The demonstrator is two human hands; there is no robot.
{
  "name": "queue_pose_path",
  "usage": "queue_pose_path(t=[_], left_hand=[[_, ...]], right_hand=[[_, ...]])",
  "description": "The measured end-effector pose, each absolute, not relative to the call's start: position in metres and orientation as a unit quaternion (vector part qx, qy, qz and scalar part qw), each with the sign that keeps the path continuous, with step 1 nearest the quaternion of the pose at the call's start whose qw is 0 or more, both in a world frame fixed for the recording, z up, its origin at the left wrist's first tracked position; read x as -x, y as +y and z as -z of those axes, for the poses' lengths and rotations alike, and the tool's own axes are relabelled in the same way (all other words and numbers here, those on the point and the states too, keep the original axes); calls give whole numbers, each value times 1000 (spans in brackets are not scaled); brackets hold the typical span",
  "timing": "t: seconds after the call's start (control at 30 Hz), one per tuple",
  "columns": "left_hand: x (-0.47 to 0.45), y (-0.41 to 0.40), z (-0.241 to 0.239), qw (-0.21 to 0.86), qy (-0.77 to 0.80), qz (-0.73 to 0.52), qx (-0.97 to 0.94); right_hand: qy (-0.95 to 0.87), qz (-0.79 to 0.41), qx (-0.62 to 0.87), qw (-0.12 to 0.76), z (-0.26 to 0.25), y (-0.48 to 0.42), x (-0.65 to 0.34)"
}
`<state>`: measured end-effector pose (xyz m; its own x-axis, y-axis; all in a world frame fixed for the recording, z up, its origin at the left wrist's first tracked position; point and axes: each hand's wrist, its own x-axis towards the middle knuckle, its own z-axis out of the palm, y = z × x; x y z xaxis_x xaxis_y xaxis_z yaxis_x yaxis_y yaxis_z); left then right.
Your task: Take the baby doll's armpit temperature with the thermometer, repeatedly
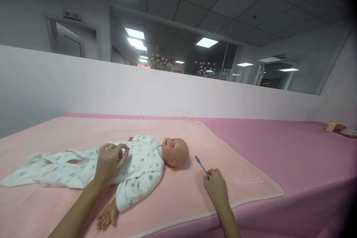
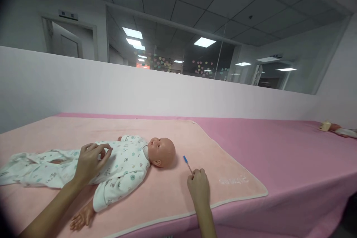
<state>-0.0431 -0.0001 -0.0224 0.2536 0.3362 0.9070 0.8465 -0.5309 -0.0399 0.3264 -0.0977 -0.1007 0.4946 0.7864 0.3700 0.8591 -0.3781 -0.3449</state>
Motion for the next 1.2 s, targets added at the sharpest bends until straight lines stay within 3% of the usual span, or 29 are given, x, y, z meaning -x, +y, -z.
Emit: queue_pose_path(t=[0.37,0.6,0.77,0.93,1.2], left_hand=[[34,-2,15,346,-298,461,761],[-4,-6,-1,393,-136,390,821],[-21,2,4,357,-177,419,816],[-4,9,15,315,-250,460,792],[28,20,10,314,-338,495,736]], right_hand=[[-487,111,833,238,105,-99,-325],[-486,104,836,234,103,-100,-323],[-445,105,856,242,109,-99,-323],[-398,52,852,337,93,-98,-338],[-470,45,678,563,-34,-39,-289]])
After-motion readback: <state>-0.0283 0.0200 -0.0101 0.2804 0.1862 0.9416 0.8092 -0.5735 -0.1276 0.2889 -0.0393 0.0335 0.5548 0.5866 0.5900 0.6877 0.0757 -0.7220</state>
